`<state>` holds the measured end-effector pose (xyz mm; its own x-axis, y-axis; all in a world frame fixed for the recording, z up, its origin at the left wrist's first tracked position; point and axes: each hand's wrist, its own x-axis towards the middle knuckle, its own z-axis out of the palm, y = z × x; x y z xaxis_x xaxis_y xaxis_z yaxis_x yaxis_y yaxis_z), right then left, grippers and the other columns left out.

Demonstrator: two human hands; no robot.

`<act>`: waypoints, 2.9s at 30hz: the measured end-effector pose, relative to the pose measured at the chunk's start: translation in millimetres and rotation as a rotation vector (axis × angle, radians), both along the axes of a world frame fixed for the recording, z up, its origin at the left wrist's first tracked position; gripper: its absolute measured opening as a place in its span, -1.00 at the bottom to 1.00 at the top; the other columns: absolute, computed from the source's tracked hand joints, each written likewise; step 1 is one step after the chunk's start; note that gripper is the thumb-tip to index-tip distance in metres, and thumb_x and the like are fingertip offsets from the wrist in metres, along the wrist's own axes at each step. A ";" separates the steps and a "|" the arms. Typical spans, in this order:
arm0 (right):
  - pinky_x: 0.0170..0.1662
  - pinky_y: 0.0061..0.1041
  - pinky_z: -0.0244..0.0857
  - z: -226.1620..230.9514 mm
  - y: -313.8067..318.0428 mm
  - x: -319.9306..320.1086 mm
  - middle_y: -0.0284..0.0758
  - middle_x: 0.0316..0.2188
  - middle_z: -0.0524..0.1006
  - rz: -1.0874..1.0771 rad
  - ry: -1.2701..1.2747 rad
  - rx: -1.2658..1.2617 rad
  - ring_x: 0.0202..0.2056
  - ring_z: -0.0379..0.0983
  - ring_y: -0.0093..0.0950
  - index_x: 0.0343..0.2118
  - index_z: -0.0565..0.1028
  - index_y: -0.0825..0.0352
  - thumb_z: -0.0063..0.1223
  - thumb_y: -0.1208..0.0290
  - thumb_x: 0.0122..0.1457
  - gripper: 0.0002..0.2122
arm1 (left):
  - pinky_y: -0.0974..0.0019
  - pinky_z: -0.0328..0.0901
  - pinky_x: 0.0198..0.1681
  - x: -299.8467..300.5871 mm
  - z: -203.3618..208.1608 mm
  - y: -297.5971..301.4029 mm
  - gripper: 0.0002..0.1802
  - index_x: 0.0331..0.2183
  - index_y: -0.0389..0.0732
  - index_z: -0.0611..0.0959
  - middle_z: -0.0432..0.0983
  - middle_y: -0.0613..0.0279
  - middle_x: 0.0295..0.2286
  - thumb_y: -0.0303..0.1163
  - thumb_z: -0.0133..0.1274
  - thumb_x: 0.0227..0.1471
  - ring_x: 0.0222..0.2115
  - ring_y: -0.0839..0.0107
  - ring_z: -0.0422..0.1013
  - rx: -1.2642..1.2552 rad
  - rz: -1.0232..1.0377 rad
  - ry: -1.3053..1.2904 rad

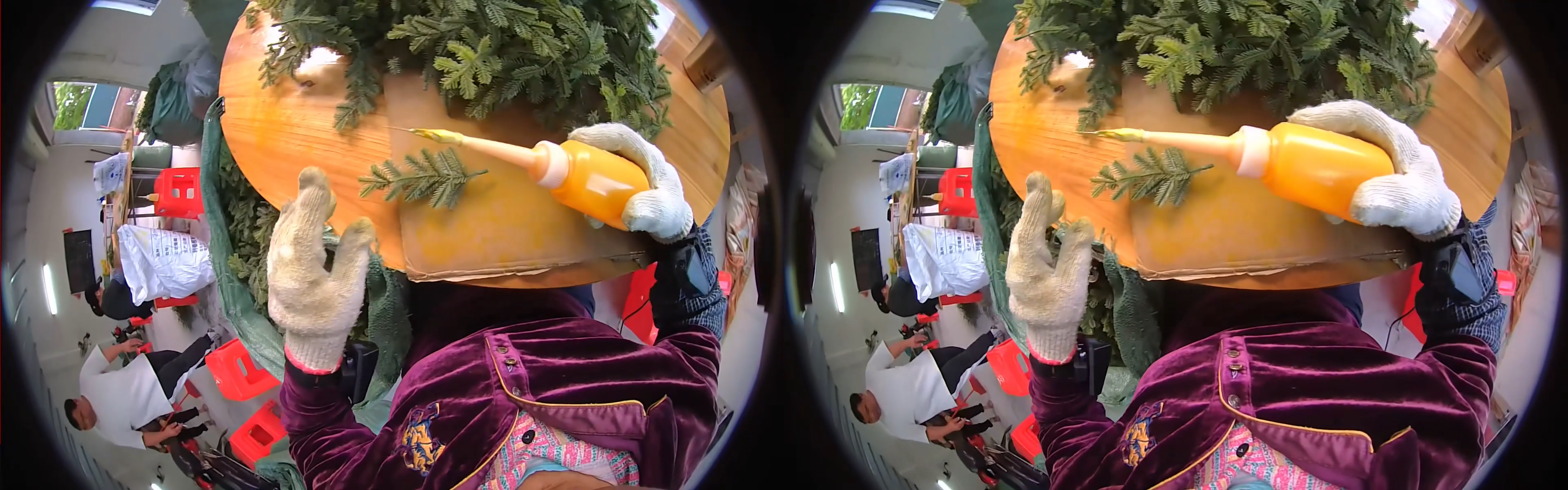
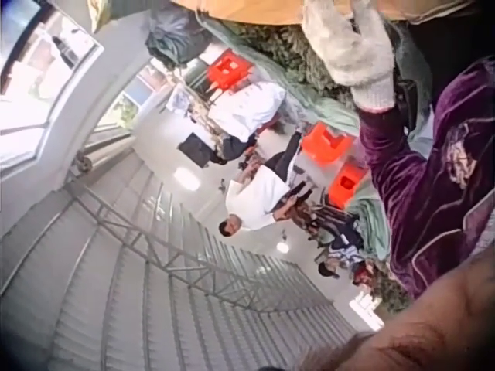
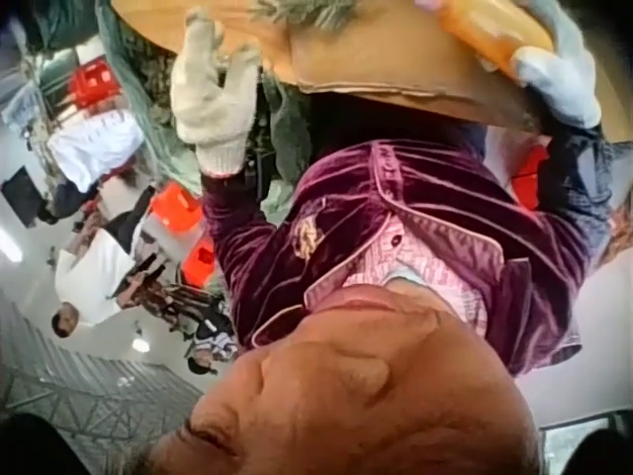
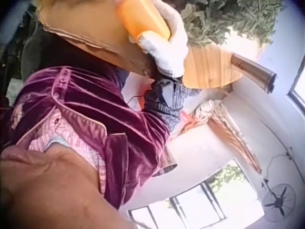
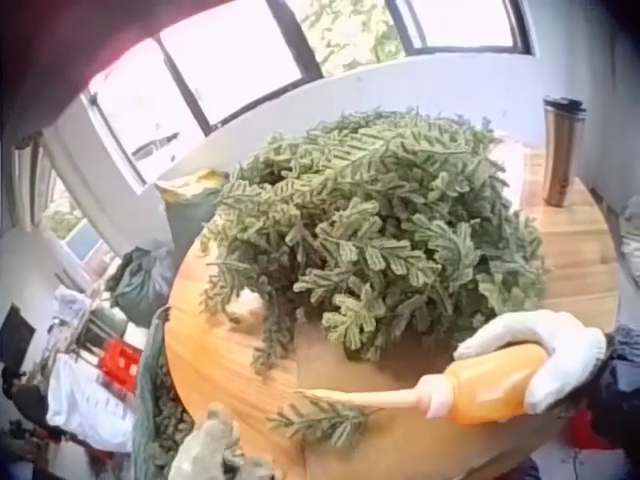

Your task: The person applies glue to a pine branch from a squeeze bottle, places the branch onto a wreath, and then retrieves more branches from a large bag.

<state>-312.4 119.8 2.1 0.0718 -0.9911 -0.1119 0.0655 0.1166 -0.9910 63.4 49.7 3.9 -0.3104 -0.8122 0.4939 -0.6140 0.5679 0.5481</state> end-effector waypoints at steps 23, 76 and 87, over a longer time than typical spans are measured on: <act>0.20 -0.36 0.32 -0.2 2.5 -5.9 -0.20 0.04 0.56 0.110 0.307 -0.199 0.09 0.51 -0.37 0.17 0.45 0.39 0.48 0.11 -0.06 -0.26 | -0.06 0.29 0.16 -29.1 -24.7 -29.8 -0.32 0.10 -0.30 0.57 0.60 0.00 -0.01 -0.46 0.37 -0.11 -0.05 0.07 0.54 -0.062 -0.159 -0.268; 0.13 -0.36 0.39 18.5 10.0 17.9 -0.10 -0.02 0.57 0.093 0.641 -0.412 0.02 0.56 -0.27 0.11 0.47 0.52 0.40 0.23 -0.01 -0.35 | -0.11 0.10 0.30 -45.7 -33.7 -21.1 -0.18 0.27 -0.27 0.40 0.65 0.04 -0.19 -0.33 0.34 0.01 -0.14 0.11 0.53 0.193 -0.066 -0.083; 0.07 -0.37 0.42 17.5 5.2 21.6 -0.07 -0.04 0.59 0.100 0.669 -0.443 -0.03 0.59 -0.25 0.09 0.50 0.49 0.38 0.28 0.01 -0.41 | -0.12 0.12 0.30 -46.5 -34.6 -20.0 -0.18 0.26 -0.25 0.42 0.64 0.06 -0.17 -0.32 0.35 0.00 -0.16 0.13 0.53 0.177 -0.060 -0.095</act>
<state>-290.9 125.0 19.6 0.2191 -0.9459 0.2394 -0.5476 -0.3223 -0.7722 16.9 29.6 -30.7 -0.3990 -0.8625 0.3111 -0.6362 0.5048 0.5835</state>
